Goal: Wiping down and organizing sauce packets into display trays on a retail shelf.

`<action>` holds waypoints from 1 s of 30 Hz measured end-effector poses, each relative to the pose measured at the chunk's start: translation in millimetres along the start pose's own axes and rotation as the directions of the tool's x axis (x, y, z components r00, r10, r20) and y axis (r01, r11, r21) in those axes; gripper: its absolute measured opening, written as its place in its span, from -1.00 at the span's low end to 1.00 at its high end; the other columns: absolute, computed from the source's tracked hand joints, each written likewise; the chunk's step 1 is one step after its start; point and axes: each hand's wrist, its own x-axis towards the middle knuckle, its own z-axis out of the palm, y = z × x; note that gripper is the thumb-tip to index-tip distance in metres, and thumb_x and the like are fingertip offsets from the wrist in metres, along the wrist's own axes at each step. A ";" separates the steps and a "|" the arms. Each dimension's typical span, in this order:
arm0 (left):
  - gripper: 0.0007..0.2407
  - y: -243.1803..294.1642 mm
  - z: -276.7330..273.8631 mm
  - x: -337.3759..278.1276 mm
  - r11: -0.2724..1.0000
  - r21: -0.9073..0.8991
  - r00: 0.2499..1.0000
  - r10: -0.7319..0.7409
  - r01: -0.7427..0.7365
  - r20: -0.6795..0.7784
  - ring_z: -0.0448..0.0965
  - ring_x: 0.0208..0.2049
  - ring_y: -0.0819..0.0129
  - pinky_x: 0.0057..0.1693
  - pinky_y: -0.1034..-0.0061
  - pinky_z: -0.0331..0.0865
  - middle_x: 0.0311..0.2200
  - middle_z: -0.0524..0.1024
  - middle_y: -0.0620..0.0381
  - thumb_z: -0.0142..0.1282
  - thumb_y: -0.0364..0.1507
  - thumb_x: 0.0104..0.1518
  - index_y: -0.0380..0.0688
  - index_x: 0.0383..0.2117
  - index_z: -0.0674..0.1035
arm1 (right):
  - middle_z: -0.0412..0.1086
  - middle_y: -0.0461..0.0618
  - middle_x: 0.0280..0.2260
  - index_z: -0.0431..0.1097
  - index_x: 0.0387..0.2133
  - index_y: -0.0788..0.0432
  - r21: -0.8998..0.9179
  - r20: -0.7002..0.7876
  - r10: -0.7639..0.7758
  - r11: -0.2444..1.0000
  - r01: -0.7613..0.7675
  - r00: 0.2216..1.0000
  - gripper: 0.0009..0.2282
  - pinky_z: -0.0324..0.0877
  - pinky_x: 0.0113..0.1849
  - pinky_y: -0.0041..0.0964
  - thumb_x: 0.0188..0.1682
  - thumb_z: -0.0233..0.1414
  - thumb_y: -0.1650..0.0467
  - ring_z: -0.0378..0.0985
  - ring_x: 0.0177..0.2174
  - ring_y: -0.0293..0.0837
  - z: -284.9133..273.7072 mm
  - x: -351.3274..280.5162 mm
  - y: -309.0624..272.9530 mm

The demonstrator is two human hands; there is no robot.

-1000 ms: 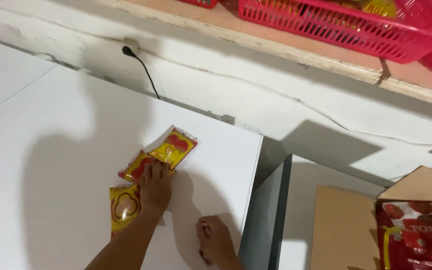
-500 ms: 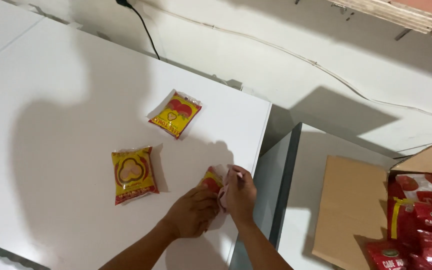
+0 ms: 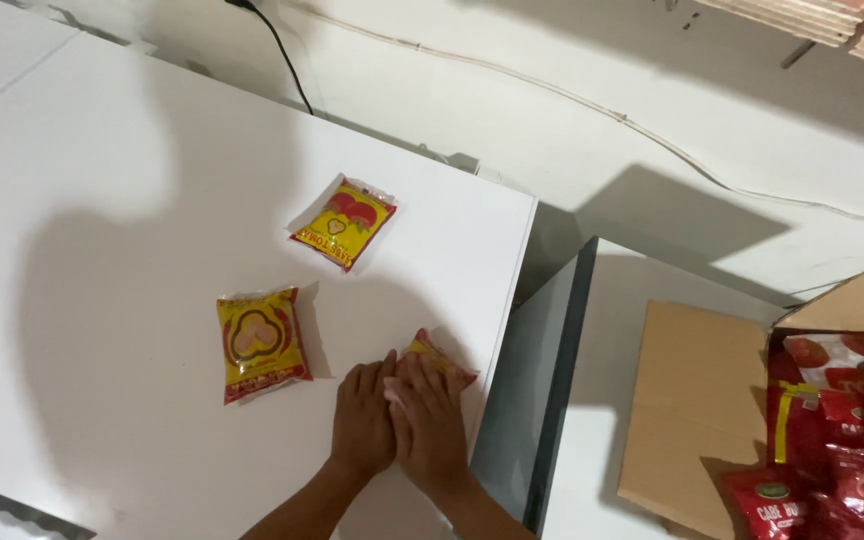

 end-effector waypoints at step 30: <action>-0.50 8.9 8.4 6.5 -0.540 -0.409 0.519 0.062 0.736 0.852 0.59 -0.12 0.07 -0.01 0.26 0.52 -0.11 0.59 -0.13 -0.26 -0.21 0.12 -0.27 0.09 0.48 | 0.53 0.17 -0.11 0.36 0.12 0.14 0.509 0.314 0.639 0.511 -0.692 0.702 -0.65 0.51 -0.10 -0.32 0.19 -0.18 0.26 0.59 -0.14 -0.07 -35.8 39.7 49.2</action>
